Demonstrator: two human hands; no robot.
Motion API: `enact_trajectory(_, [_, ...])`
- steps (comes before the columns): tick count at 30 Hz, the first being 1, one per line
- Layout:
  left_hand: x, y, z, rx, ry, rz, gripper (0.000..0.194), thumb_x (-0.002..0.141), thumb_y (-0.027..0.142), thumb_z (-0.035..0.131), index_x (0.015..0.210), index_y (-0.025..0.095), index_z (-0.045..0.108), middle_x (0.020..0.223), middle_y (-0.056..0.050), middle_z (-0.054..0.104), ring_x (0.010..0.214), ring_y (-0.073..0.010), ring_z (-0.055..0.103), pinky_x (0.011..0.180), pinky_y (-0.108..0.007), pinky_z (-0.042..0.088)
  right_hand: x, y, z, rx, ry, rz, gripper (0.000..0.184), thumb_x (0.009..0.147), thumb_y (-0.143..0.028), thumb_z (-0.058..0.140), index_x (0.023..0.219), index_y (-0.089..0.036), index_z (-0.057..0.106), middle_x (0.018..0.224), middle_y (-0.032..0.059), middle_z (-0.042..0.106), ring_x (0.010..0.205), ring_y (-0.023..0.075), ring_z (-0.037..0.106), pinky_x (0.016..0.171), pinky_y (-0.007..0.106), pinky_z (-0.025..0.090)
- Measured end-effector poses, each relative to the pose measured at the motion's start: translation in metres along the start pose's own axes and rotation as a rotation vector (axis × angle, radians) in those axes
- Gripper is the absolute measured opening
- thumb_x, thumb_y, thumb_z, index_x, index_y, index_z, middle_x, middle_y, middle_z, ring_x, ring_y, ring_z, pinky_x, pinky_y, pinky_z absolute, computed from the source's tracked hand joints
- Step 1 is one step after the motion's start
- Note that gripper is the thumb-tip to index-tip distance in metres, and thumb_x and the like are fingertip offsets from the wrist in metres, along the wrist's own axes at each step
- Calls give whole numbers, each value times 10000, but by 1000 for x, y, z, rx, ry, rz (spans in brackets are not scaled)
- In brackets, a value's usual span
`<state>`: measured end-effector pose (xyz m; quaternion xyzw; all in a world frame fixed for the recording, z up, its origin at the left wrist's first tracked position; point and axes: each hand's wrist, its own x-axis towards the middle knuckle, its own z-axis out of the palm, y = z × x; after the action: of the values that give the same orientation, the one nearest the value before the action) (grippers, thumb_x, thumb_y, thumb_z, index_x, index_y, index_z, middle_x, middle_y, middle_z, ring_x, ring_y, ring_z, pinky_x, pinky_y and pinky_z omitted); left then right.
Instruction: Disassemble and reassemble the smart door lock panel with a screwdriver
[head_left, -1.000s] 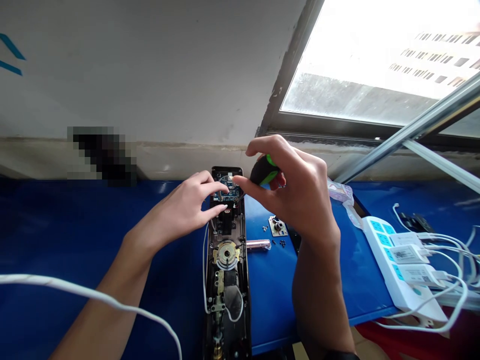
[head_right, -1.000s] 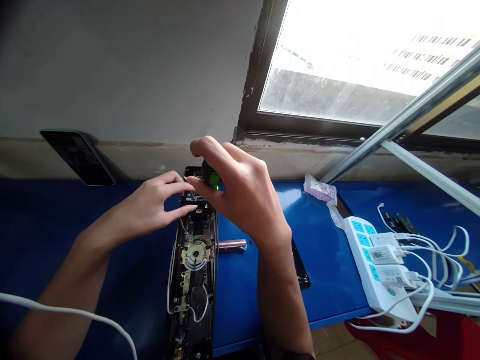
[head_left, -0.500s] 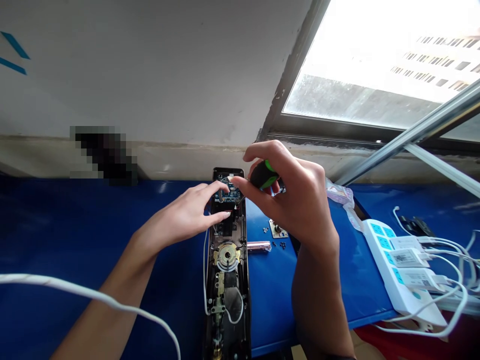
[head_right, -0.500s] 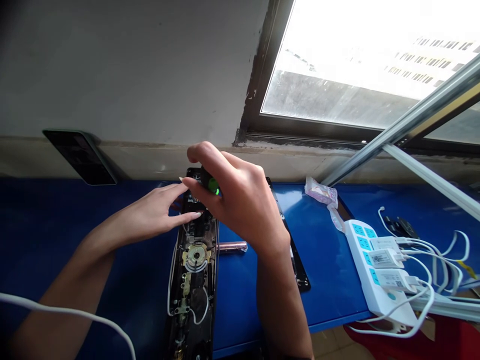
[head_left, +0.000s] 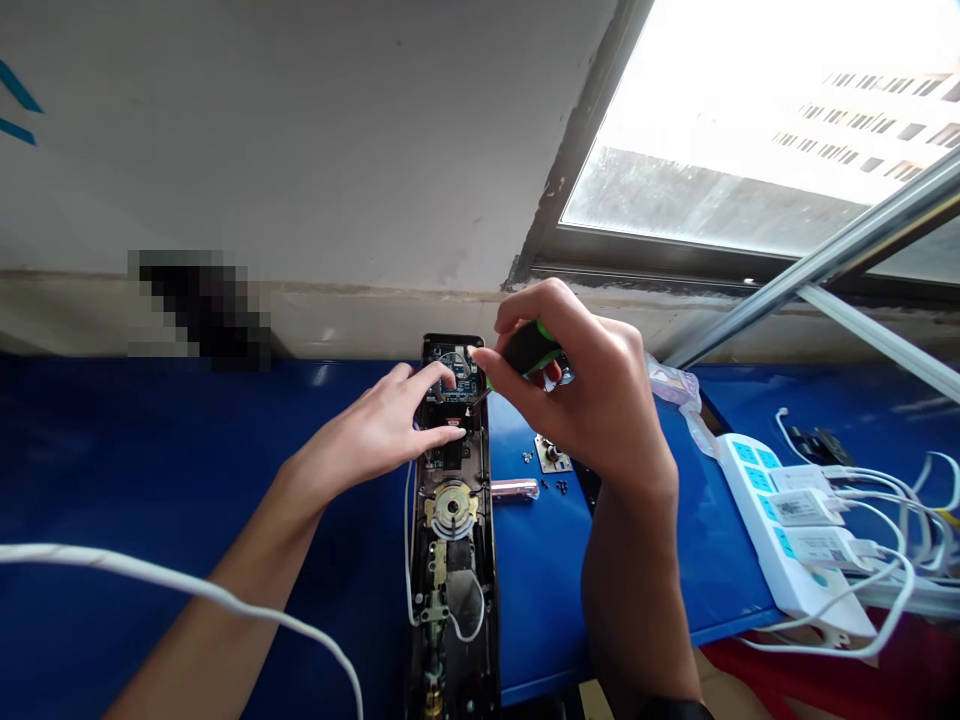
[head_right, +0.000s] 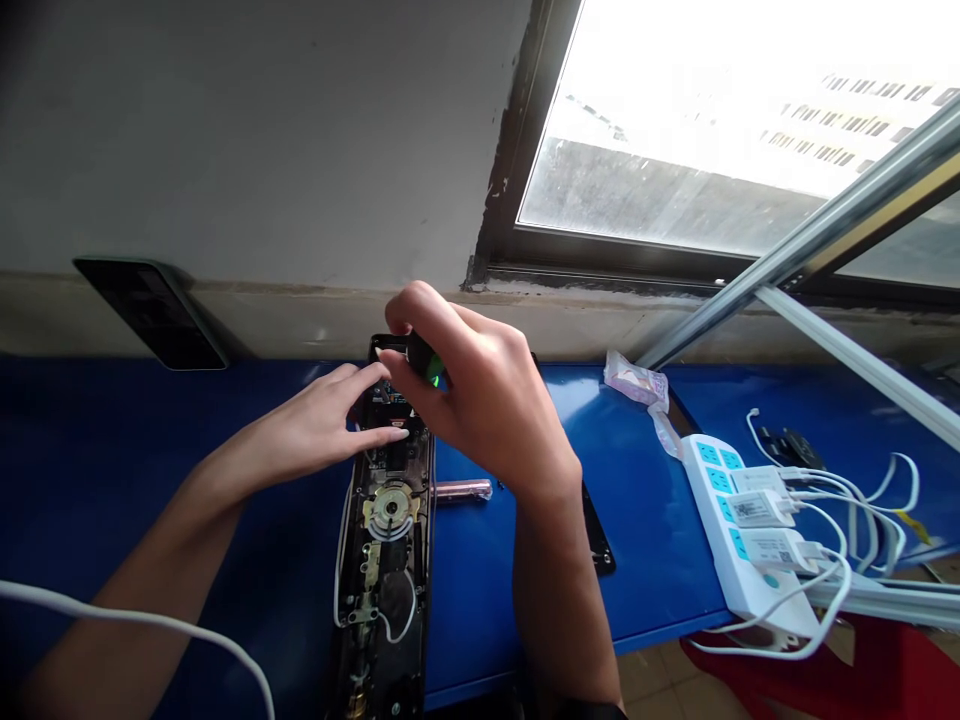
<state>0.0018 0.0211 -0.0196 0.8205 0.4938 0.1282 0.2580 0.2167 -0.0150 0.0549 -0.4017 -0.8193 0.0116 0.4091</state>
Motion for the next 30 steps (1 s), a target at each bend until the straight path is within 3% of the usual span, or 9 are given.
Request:
enact_trajectory(2, [1, 1, 1, -16, 12, -10, 613, 892, 657, 642, 1392, 318, 535, 1261, -104, 615, 1147, -341, 637, 956, -454, 535, 0, -1, 3, -31, 34, -14, 71, 999, -301, 624, 988, -240, 589, 815, -16, 659, 633, 108, 529, 613, 310, 502])
enact_trajectory(5, [0, 3, 2, -33, 14, -42, 621, 882, 669, 642, 1386, 320, 541, 1252, -107, 601, 1121, -345, 635, 921, -452, 544, 1, -6, 2, -9, 14, -33, 23, 994, -240, 608, 1006, -249, 592, 854, -15, 672, 665, 114, 541, 646, 316, 535])
enact_trajectory(11, [-1, 7, 0, -48, -3, -64, 613, 881, 634, 657, 1413, 359, 522, 1132, -68, 597, 1006, -303, 651, 881, -424, 547, -1, -6, -12, 95, -123, 44, 226, 940, -119, 574, 1089, -289, 582, 984, 22, 669, 760, 162, 611, 703, 359, 571])
enact_trajectory(15, [-2, 8, 0, -40, -12, -69, 640, 893, 658, 628, 1446, 366, 492, 1138, -72, 575, 1014, -305, 650, 887, -429, 548, -3, 5, -10, -36, -10, 13, 108, 926, -216, 665, 1000, -255, 596, 852, 0, 618, 663, 138, 532, 627, 345, 502])
enact_trajectory(18, [-2, 10, 1, -33, -12, -93, 632, 897, 683, 606, 1426, 356, 497, 1145, -80, 560, 1040, -322, 649, 892, -448, 547, -3, 8, -7, -77, 28, -27, 118, 921, -219, 700, 990, -245, 608, 849, -14, 624, 646, 117, 508, 618, 326, 488])
enact_trajectory(22, [-2, 12, 2, -25, -8, -129, 539, 903, 663, 608, 1350, 374, 521, 1136, -62, 542, 1047, -320, 655, 935, -481, 534, -1, 3, -7, 21, -38, -19, 442, 866, -23, 607, 1217, -286, 550, 1063, 19, 679, 820, 153, 636, 725, 342, 573])
enact_trajectory(24, [-2, 13, 2, -27, -13, -133, 531, 906, 653, 611, 1351, 379, 516, 1136, -58, 537, 1067, -322, 654, 954, -488, 529, -1, 1, -6, 35, -40, -14, 520, 835, 0, 606, 1250, -301, 524, 1125, 28, 679, 888, 176, 665, 768, 366, 594])
enact_trajectory(30, [-3, 15, -1, -18, -37, -140, 561, 908, 666, 597, 1388, 395, 496, 1174, -62, 549, 1137, -341, 635, 996, -510, 513, -2, 6, -2, -39, 21, -3, 317, 929, -167, 678, 1196, -294, 562, 967, -2, 678, 751, 165, 651, 714, 377, 610])
